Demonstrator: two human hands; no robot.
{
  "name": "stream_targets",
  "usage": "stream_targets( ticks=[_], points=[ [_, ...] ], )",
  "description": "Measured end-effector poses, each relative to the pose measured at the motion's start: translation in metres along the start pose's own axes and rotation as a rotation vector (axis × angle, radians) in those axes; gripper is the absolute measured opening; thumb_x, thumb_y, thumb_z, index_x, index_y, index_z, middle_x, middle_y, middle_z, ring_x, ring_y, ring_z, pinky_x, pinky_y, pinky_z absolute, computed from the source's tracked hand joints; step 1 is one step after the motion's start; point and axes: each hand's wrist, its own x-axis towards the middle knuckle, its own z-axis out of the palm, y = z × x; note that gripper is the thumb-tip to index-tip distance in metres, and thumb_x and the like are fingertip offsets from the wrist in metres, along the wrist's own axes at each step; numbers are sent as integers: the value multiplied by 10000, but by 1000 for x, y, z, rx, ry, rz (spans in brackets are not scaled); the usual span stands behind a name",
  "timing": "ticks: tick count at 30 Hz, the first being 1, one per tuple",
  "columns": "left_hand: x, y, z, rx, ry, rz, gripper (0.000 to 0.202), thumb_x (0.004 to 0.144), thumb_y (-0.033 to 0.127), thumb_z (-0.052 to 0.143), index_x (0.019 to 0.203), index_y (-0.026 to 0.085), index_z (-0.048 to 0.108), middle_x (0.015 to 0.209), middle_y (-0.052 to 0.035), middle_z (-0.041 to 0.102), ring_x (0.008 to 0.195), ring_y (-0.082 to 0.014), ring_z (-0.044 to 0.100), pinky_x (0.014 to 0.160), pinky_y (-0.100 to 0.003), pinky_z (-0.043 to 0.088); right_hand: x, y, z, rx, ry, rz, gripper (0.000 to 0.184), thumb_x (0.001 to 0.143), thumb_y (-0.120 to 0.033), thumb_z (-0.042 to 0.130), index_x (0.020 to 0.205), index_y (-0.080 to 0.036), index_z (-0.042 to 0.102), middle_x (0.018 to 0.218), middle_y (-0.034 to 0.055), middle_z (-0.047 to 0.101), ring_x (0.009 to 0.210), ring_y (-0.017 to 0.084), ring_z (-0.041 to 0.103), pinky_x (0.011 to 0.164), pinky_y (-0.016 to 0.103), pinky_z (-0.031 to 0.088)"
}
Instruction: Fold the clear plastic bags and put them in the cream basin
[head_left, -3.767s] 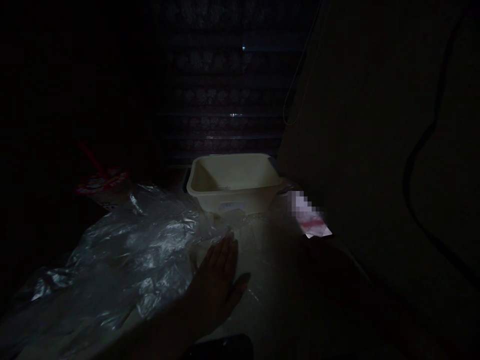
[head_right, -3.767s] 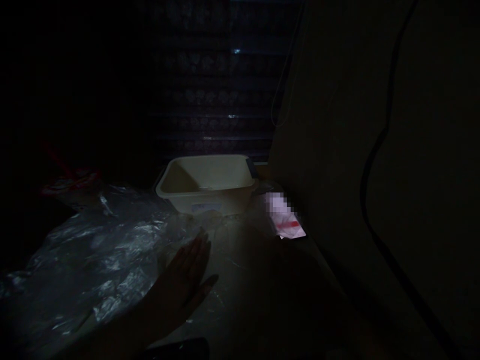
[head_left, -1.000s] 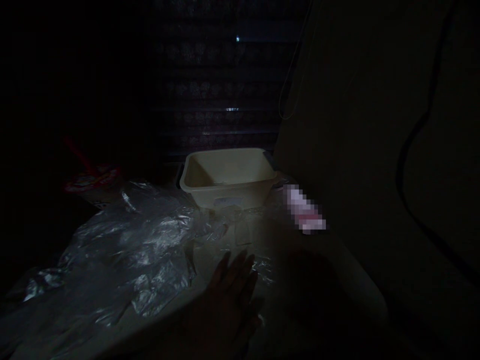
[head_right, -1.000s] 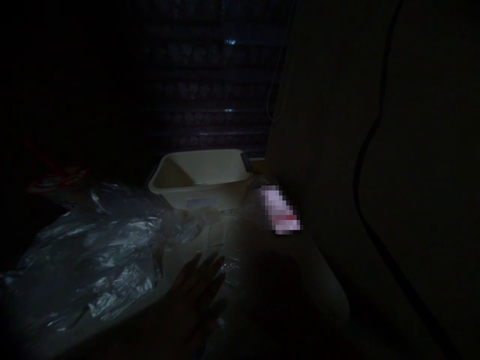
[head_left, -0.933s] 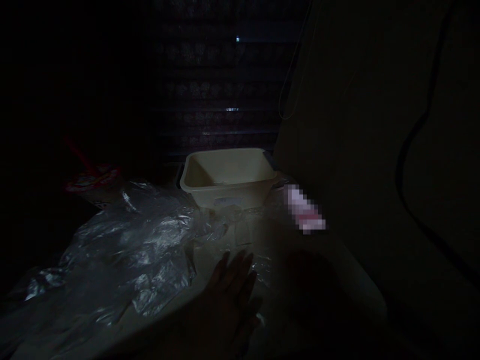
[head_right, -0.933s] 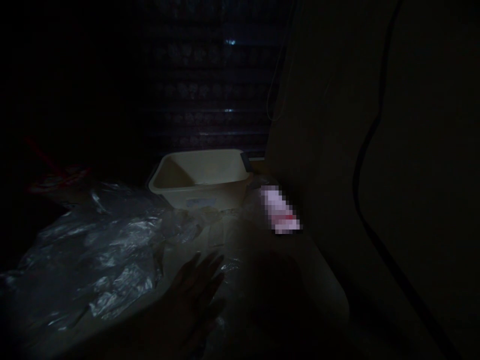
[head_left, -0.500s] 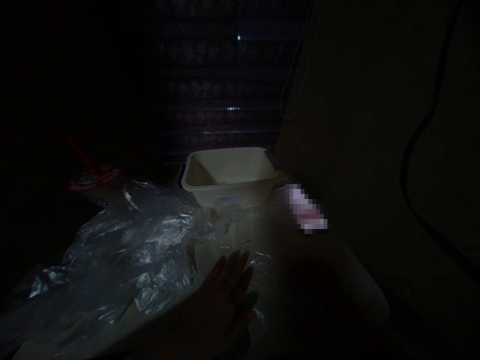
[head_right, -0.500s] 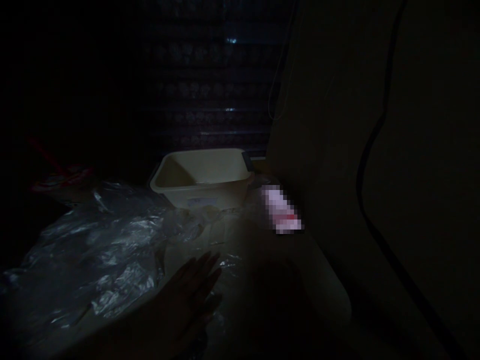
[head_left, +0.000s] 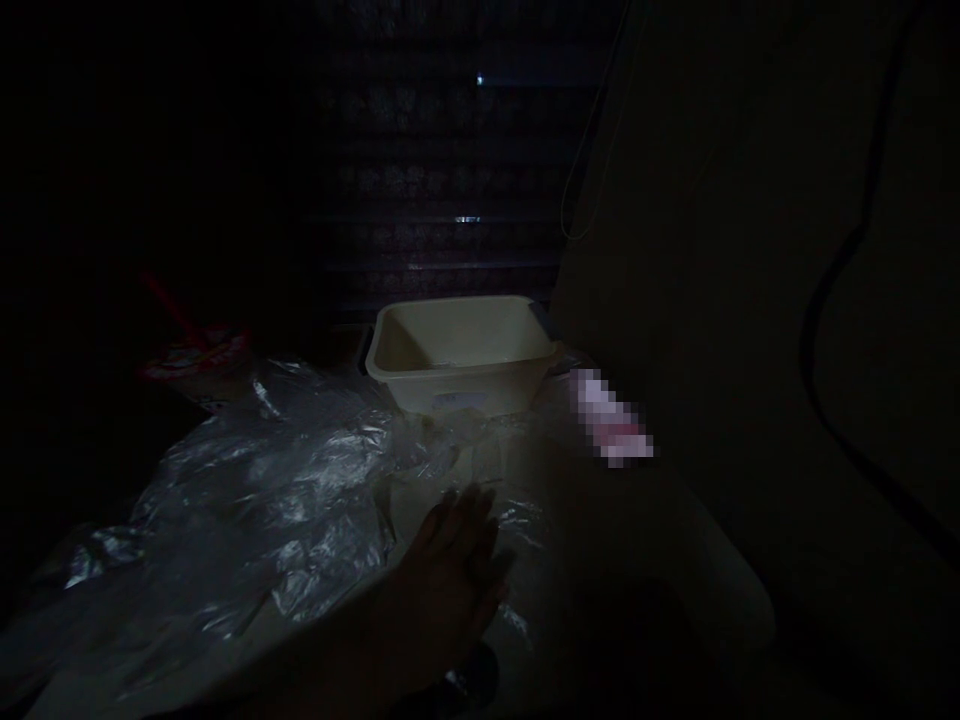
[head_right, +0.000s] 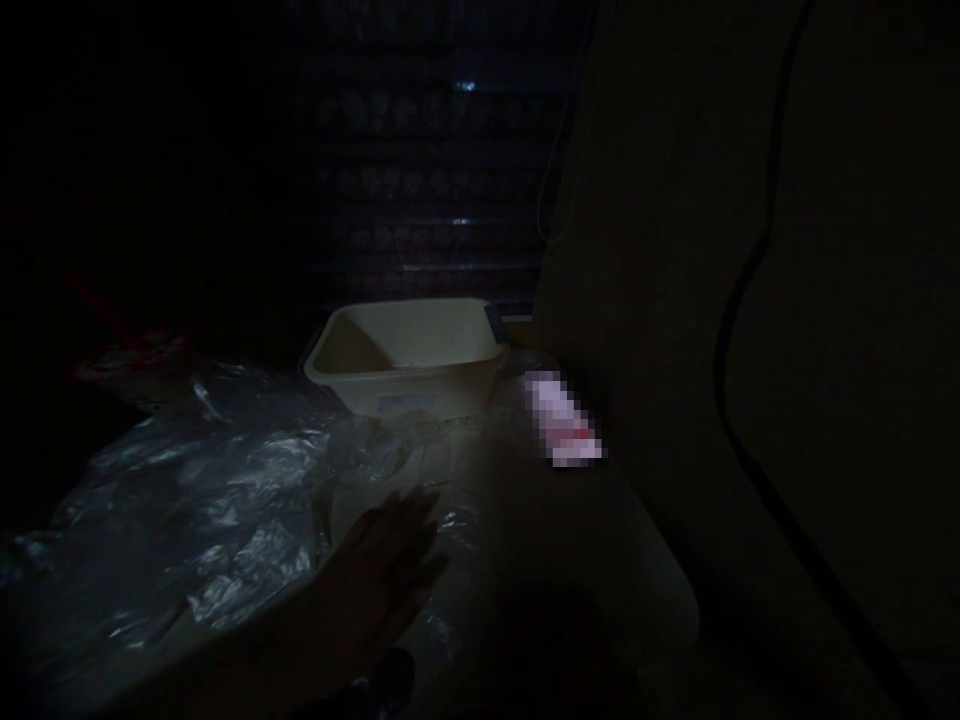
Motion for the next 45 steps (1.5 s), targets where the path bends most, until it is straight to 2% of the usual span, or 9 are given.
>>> stream_targets(
  ticks=[5,10,13,20,26,30,35,41,45],
  points=[
    [-1,-2,7,9,33,-12,371,823,275,345,1159,129,404,1258,-130,340,1173,-276,226,906,-439,289,10,13,1,24,-6,-86,235,813,-288,394,1009,-192,481,1052,59,483,862,139,495,731,338,424],
    [-3,-2,13,31,17,-69,424,825,282,333,1209,104,330,1309,-159,215,1179,-288,203,907,-430,290,37,29,7,39,12,-152,257,808,-289,404,1032,-181,467,1075,63,469,894,154,486,755,362,410],
    [-4,-4,12,50,2,-73,431,819,273,339,1225,131,306,1309,-150,221,1182,-282,201,906,-436,284,47,32,11,49,9,-192,277,802,-295,416,1049,-174,457,1090,66,459,923,169,474,772,385,396],
    [-2,-7,3,56,-35,-109,423,826,251,326,1226,117,303,1321,-148,185,1195,-288,149,925,-455,237,43,35,18,40,11,-199,362,778,-330,417,1125,-228,434,1163,67,454,1057,213,401,841,397,321],
    [5,6,-7,-16,-75,85,487,826,257,320,1270,119,175,1337,-109,143,1214,-251,39,968,-458,137,39,37,28,16,36,-149,412,740,-291,417,1145,-217,432,1177,82,446,1058,243,399,832,413,316],
    [5,5,-5,-30,-111,68,464,841,313,281,1266,146,194,1309,-97,245,1211,-253,89,957,-503,106,41,42,34,21,45,-156,389,732,-308,424,1110,-229,466,1153,68,467,1050,242,402,829,412,320],
    [5,1,-3,-26,-93,92,464,833,301,312,1262,157,208,1303,-93,261,1200,-265,147,946,-520,109,63,51,37,28,90,-117,337,760,-286,390,1070,-207,496,1103,73,497,1029,221,413,833,391,321],
    [5,0,-1,-20,-74,103,423,837,314,302,1237,182,274,1296,-79,282,1198,-270,157,938,-530,109,88,49,34,47,241,-125,443,741,-394,408,1115,-161,449,1161,108,437,1087,245,339,854,410,289],
    [6,-1,3,-28,-52,118,378,830,320,325,1190,210,356,1275,-48,333,1193,-281,167,929,-552,86,81,47,34,53,193,-179,560,693,-492,431,1142,-159,421,1197,107,404,1113,253,305,877,408,263]
  ],
)
